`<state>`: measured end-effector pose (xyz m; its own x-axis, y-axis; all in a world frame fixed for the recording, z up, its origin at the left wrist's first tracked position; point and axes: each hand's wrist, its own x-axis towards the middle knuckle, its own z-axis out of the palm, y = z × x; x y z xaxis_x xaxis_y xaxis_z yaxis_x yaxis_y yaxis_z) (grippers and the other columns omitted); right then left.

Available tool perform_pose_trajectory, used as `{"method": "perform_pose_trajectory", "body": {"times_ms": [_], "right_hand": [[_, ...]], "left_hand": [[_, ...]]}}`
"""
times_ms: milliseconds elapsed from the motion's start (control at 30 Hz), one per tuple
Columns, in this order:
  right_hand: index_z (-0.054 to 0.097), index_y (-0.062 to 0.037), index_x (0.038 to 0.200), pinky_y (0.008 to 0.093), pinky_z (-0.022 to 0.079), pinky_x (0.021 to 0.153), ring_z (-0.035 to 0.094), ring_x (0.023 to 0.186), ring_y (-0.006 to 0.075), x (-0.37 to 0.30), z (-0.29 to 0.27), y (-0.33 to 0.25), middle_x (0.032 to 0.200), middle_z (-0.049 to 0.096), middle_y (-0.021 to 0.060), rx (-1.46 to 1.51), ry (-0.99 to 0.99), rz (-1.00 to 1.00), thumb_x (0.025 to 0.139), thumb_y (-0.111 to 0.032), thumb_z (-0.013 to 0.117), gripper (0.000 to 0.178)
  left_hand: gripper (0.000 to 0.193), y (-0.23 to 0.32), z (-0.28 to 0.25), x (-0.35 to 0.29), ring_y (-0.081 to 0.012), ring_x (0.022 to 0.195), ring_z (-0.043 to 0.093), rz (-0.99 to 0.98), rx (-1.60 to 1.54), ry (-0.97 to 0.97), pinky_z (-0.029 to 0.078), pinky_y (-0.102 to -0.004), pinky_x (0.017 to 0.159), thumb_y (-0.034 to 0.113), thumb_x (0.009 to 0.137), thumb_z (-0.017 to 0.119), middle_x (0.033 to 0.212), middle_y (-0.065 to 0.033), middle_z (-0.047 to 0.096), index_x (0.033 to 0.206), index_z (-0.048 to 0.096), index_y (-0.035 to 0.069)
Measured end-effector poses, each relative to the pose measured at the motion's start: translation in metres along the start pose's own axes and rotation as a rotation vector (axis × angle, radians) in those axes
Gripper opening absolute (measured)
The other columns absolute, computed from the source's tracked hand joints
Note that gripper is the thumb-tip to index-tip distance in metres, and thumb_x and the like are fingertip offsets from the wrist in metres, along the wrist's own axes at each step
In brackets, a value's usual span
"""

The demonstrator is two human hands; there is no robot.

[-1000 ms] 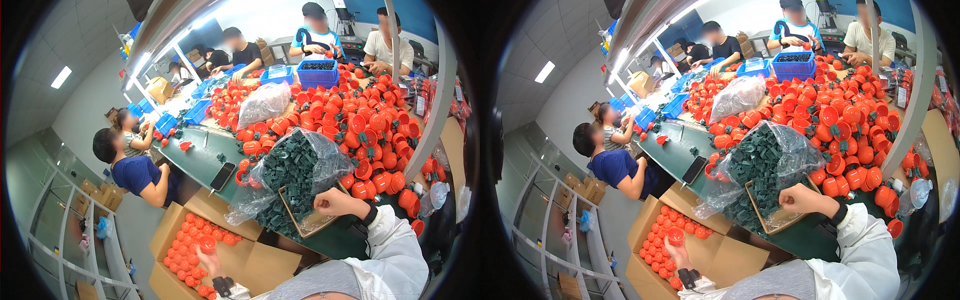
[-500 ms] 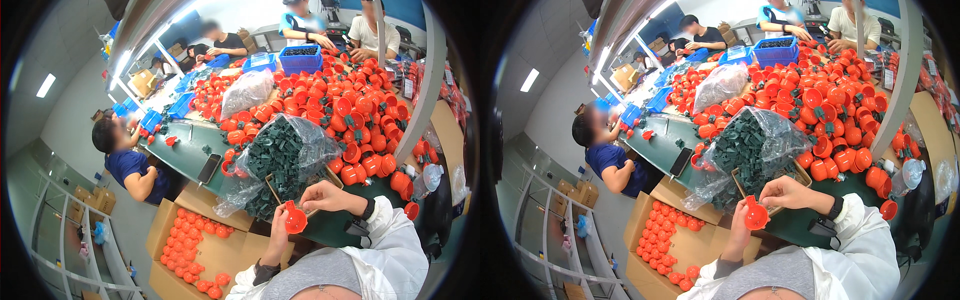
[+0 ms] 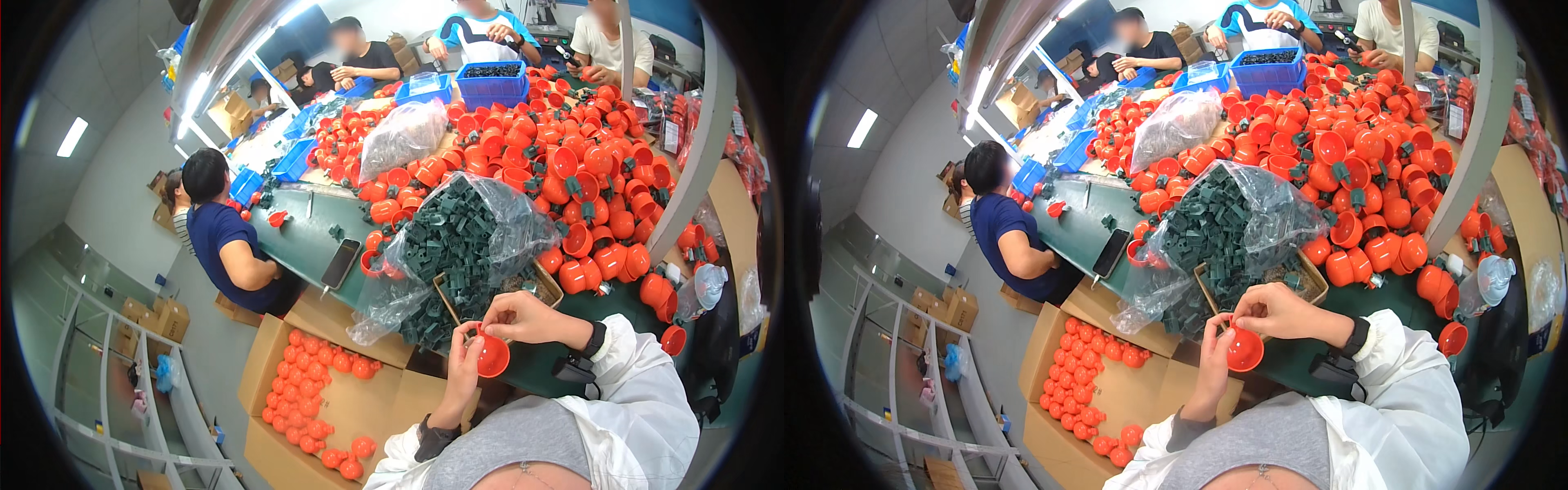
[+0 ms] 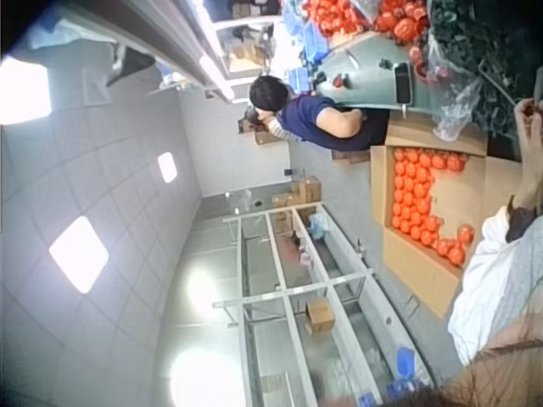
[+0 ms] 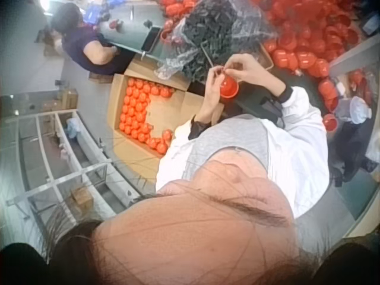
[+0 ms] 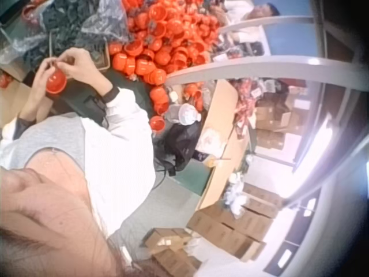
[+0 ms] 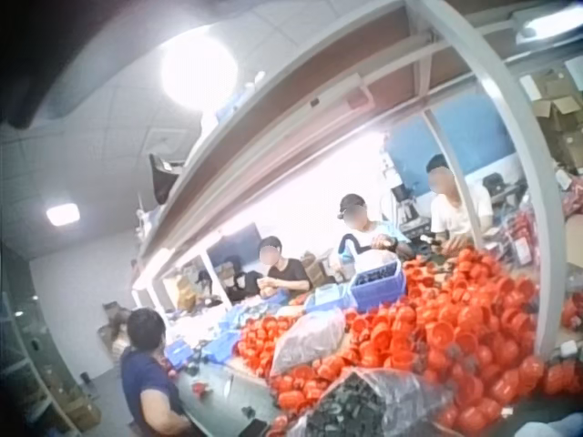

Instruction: Assembling small red plastic caps or housings with green components on a factory assembly line.

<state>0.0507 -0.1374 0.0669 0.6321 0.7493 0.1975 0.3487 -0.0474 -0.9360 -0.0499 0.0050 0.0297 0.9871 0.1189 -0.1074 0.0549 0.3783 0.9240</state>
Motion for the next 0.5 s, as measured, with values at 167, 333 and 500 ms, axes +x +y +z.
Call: {"method": "perform_pose_trajectory", "body": {"times_ms": [167,333,500], "right_hand": [[0.064,-0.0004,0.082,0.0248,0.045,0.057,0.057,0.062,0.0119,-0.0005,-0.0034,-0.0056,0.072,0.058,0.0062,-0.035,0.005,-0.006,0.076,-0.012,0.064,0.013],[0.064,-0.0015,0.085,0.0238,0.045,0.059,0.056,0.066,0.0107,-0.0017,-0.0051,-0.0036,0.074,0.057,0.0043,-0.077,-0.024,0.013,0.08,-0.02,0.065,0.019],[0.064,-0.0018,0.084,0.0228,0.046,0.06,0.057,0.068,0.0105,-0.0017,-0.0045,-0.0017,0.077,0.058,0.0038,-0.119,-0.02,0.013,0.08,-0.015,0.064,0.014]], "left_hand": [[0.026,-0.0022,-0.0023,0.0026,-0.0079,0.085,0.054,0.015,0.018,0.01,0.045,-0.0203,0.073,0.012,0.092,0.044,0.098,-0.0075,0.056,0.117,0.039,0.006],[0.025,-0.0044,-0.0032,0.0023,-0.0076,0.084,0.054,0.028,0.001,0.011,0.045,-0.0195,0.072,0.012,0.092,0.045,0.097,-0.0073,0.057,0.116,0.04,0.006],[0.026,-0.0073,-0.0024,0.0023,-0.0089,0.086,0.056,0.043,0.078,-0.011,0.046,-0.0215,0.072,0.012,0.09,0.046,0.098,-0.0071,0.057,0.115,0.043,0.006]]}}
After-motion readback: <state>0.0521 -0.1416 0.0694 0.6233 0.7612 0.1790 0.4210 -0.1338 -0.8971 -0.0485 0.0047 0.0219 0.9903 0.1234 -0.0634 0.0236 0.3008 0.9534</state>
